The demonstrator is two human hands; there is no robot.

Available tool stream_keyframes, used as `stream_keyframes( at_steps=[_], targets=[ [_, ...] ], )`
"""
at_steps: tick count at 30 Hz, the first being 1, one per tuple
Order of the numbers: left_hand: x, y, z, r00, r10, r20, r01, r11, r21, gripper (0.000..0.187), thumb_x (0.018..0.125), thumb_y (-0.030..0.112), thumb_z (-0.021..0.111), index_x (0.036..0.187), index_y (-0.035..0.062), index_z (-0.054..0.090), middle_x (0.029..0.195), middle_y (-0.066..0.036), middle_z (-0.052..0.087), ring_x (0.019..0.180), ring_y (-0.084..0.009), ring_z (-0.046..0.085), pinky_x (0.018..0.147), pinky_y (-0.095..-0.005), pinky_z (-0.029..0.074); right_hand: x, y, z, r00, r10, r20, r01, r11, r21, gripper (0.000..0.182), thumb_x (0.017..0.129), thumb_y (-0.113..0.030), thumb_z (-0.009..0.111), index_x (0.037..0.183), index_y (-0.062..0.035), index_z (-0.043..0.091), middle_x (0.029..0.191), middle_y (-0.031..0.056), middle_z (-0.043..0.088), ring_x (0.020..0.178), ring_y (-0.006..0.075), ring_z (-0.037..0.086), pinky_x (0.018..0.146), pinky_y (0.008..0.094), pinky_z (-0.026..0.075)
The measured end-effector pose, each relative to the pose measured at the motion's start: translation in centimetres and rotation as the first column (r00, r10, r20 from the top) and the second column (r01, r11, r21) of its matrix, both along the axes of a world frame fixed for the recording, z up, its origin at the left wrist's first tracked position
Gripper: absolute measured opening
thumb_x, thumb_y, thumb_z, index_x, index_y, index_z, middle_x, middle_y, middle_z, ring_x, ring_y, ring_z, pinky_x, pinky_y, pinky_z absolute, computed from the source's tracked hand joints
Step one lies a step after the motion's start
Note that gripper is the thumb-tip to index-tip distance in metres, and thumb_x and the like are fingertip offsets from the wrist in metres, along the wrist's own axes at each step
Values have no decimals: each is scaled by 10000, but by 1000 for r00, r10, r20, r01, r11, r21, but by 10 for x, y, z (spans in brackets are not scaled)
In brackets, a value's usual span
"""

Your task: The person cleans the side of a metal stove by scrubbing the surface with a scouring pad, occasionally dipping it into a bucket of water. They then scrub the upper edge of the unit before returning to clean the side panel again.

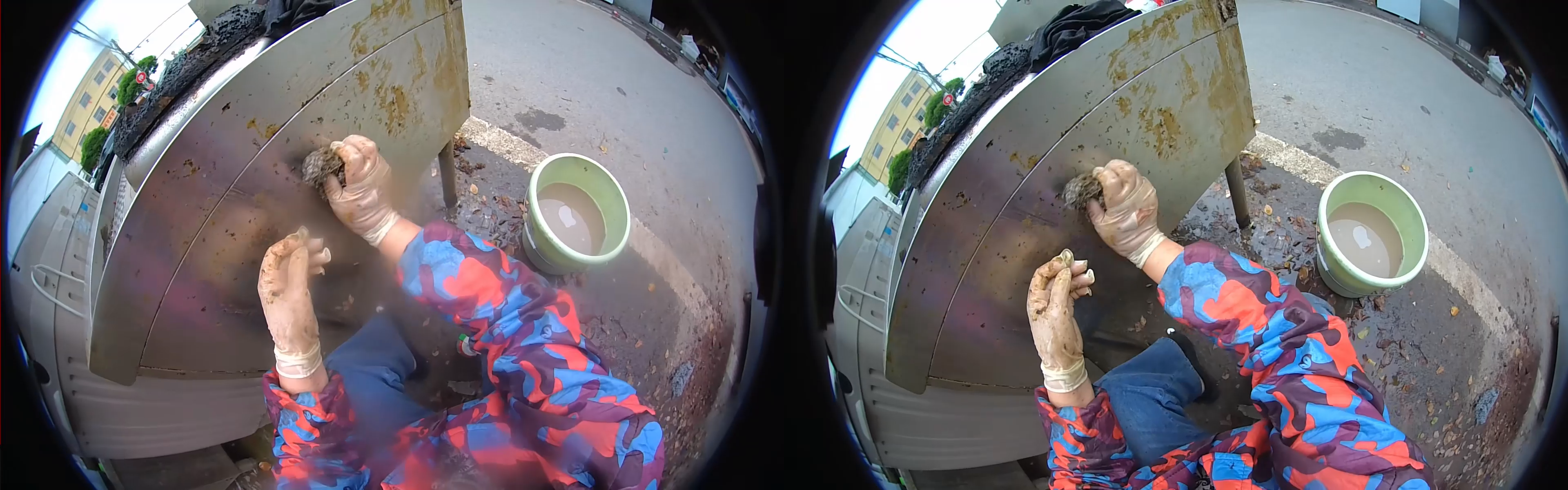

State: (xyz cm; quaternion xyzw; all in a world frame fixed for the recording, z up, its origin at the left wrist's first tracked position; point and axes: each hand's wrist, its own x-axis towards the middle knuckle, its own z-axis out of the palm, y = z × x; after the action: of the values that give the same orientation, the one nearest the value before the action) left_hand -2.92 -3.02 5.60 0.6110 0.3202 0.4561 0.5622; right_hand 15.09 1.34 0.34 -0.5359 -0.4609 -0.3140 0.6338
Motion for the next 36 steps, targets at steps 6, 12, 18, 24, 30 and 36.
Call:
stream_keyframes(
  at_steps=[6, 12, 18, 24, 30, 36],
  targets=[
    [1, -9, 2, 997, -11, -75, 15, 999, 44, 157, 960, 82, 541, 1093, 12, 590, 959, -122, 679, 793, -162, 656, 728, -266, 507, 113, 23, -12, 658, -254, -709, 176, 967, -184, 429, 906, -317, 572, 1157, 25, 511, 1158, 229, 539, 1050, 403, 553, 896, 455, 448],
    [15, -16, 4, 994, -77, -73, 80, 996, 37, 137, 959, 74, 538, 1061, 11, 603, 948, -118, 680, 790, -175, 657, 740, -289, 515, 52, 7, 34, 984, -58, -171, 74, 994, 86, 388, 755, -240, 707, 1070, -71, 558, 1067, 161, 572, 977, 355, 591, 852, 425, 478],
    [19, -19, 1, 990, -113, -89, 110, 993, -40, 135, 956, 63, 552, 1071, 19, 607, 949, -115, 680, 812, -189, 669, 754, -305, 526, 140, 22, 23, 742, -93, -664, 205, 974, 92, 343, 956, -289, 552, 1060, 38, 534, 883, 219, 625, 779, 385, 588, 789, 425, 473],
    [31, -10, -2, 983, -107, -150, 104, 994, -31, 116, 961, 69, 548, 1049, 19, 603, 950, -115, 680, 812, -185, 669, 755, -304, 526, 84, 11, 39, 972, -76, -224, 118, 977, 177, 399, 701, -195, 754, 1042, -73, 587, 1011, 143, 580, 927, 325, 611, 790, 408, 503],
    [40, -7, -1, 980, -114, -162, 110, 993, -38, 114, 962, 65, 543, 1054, 23, 597, 952, -113, 681, 815, -175, 665, 772, -294, 520, 132, 27, 16, 908, -119, -401, 205, 962, 179, 302, 834, -179, 686, 1069, -22, 579, 1019, 160, 590, 926, 337, 603, 795, 409, 495],
    [40, -9, -3, 975, -127, -180, 116, 991, -73, 115, 961, 53, 535, 1056, 15, 586, 969, -114, 681, 829, -168, 664, 785, -290, 513, 157, 18, 10, 598, 3, -801, 190, 971, 145, 355, 897, -230, 634, 1083, 65, 566, 949, 212, 647, 870, 340, 613, 823, 393, 473]
  ],
)
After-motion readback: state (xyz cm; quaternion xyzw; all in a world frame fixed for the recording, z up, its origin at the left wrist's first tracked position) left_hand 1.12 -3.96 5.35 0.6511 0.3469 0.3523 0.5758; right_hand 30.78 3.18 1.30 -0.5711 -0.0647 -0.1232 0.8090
